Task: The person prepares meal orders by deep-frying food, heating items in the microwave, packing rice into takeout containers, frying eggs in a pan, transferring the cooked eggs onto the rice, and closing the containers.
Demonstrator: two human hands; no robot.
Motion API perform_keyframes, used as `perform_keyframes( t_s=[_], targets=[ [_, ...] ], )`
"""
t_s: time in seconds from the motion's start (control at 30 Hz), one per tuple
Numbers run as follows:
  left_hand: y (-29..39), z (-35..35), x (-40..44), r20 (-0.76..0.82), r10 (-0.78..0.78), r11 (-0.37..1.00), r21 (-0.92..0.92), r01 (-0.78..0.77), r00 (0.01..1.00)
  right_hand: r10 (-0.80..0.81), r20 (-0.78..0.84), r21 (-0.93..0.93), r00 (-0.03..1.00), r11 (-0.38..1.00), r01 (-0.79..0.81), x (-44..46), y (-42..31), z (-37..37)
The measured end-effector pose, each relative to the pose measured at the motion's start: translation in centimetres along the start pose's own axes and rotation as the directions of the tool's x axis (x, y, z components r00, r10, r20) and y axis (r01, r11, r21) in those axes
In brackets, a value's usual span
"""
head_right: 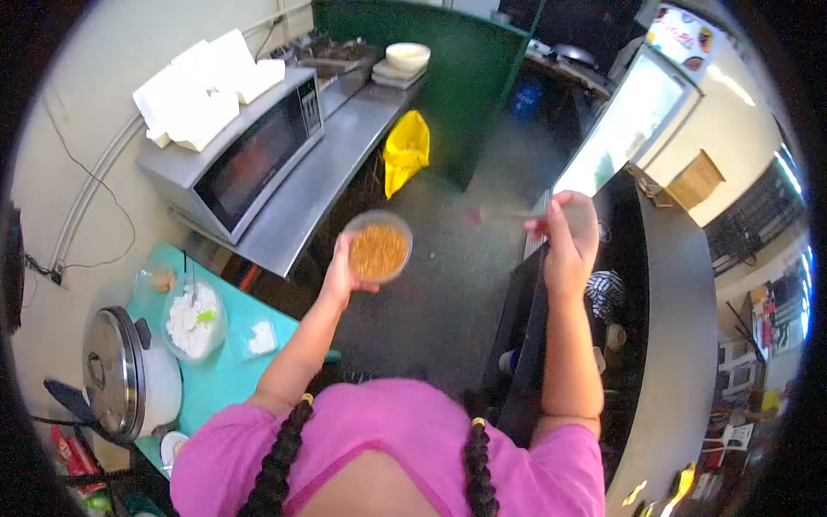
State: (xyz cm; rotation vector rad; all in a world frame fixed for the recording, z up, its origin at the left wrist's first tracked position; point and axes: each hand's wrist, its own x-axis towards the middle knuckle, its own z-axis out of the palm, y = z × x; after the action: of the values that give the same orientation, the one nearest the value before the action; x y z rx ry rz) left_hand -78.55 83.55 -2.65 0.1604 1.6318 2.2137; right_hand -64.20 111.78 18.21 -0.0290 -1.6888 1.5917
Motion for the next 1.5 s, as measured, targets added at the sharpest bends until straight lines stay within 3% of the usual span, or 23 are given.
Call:
perform_keyframes(
  t_s=[0.1,0.27,0.33,0.37,0.4,0.43,0.53,0.63,0.7,0.73,0.77,0.87,0.9,0.97,1.03,1.1,1.17,1.23,1.33,1.37,1.4,1.43,1.5],
  targets=[
    [3.0,4.5,4.1,-0.039,0.103,0.994,0.051,-0.101,0.994,-0.055,0.013,0.218,0.998,0.975,0.051,3.9,4.8,3.0],
    [5.9,6.4,10.3,-0.149,0.174,0.984,0.053,-0.167,0.974,-0.174,0.302,0.116,0.937,0.983,0.146,10.4,12.9,8.5],
    [4.9,4.9,14.0,-0.17,0.244,0.969,0.079,-0.234,0.955,-0.335,0.589,-0.178,0.736,0.834,0.522,12.7,15.4,10.6],
    [4.4,3.9,15.5,-0.173,0.319,0.947,0.103,-0.305,0.932,-0.33,0.599,-0.168,0.729,0.839,0.518,13.3,16.9,11.8],
    [7.3,4.7,15.3,-0.188,0.145,0.986,-0.051,-0.157,0.972,-0.388,0.658,-0.116,0.646,0.795,0.596,14.1,18.5,13.1],
    [7.2,3.8,16.8,-0.208,0.144,0.986,-0.058,-0.159,0.967,-0.437,0.711,-0.056,0.551,0.746,0.664,14.8,19.8,14.5],
    [6.2,0.3,21.6,-0.3,0.161,0.977,-0.085,-0.194,0.94,-0.456,0.777,0.079,0.434,0.754,0.652,17.0,21.9,17.5],
    [6.6,-2.6,26.2,-0.33,0.264,0.963,0.045,-0.264,0.906,-0.543,0.758,0.188,0.362,0.713,0.676,21.2,23.8,20.9],
    [7.1,-3.2,27.7,-0.325,0.209,0.975,-0.007,-0.223,0.922,-0.535,0.753,0.135,0.383,0.695,0.706,23.8,25.7,23.4],
    [10.0,-1.8,27.5,-0.311,0.075,0.969,-0.202,-0.143,0.947,-0.51,0.775,0.132,0.374,0.708,0.694,24.6,27.4,24.8],
    [9.8,-2.5,28.6,-0.334,0.075,0.969,-0.2,-0.148,0.94,-0.516,0.775,0.153,0.364,0.713,0.684,25.4,28.2,25.8],
    [9.0,-4.9,31.5,-0.445,0.195,0.955,-0.116,-0.272,0.874,-0.565,0.815,0.386,0.131,0.697,0.604,27.3,30.1,28.6],
    [9.1,-5.6,32.2,-0.457,0.208,0.955,-0.097,-0.281,0.865,-0.58,0.807,0.421,0.11,0.696,0.581,28.7,30.9,29.6],
    [9.5,-6.2,33.4,-0.509,0.218,0.951,-0.08,-0.298,0.833,-0.64,0.753,0.486,0.151,0.697,0.526,31.5,32.6,31.2],
    [10.9,-5.5,34.5,-0.548,0.176,0.938,-0.16,-0.309,0.818,-0.666,0.722,0.467,0.188,0.669,0.579,33.8,35.2,34.0],
    [12.0,-4.5,35.8,-0.618,0.17,0.931,-0.153,-0.33,0.767,-0.652,0.757,0.544,0.041,0.664,0.514,35.6,37.3,36.2],
    [12.5,-4.7,37.5,-0.683,0.176,0.929,-0.122,-0.348,0.709,-0.744,0.662,0.709,-0.084,0.587,0.391,37.2,37.6,37.7],
    [12.1,-5.1,39.2,-0.768,0.242,0.925,0.0,-0.379,0.593,-0.805,0.589,0.784,-0.071,0.547,0.293,39.0,38.8,39.4],
    [13.1,-4.4,40.0,-0.816,0.239,0.922,0.02,-0.387,0.527,-0.788,0.588,0.729,0.183,0.614,0.303,41.5,40.9,42.2],
    [13.1,-4.3,40.3,-0.826,0.258,0.931,0.074,-0.358,0.501,-0.786,0.594,0.737,0.171,0.617,0.278,41.4,41.2,43.2],
    [12.8,-4.3,40.5,-0.841,0.252,0.929,0.072,-0.362,0.478,-0.597,0.716,0.637,0.361,0.771,0.011,41.0,41.2,44.5],
    [12.4,-4.6,40.8,-0.84,0.331,0.91,0.163,-0.381,0.431,-0.345,0.814,0.506,0.468,0.816,-0.278,40.6,41.1,45.7],
    [12.2,-5.0,40.7,-0.84,0.405,0.885,0.261,-0.386,0.361,-0.328,0.832,0.487,0.446,0.818,-0.307,39.9,40.7,47.5]
  ],
)
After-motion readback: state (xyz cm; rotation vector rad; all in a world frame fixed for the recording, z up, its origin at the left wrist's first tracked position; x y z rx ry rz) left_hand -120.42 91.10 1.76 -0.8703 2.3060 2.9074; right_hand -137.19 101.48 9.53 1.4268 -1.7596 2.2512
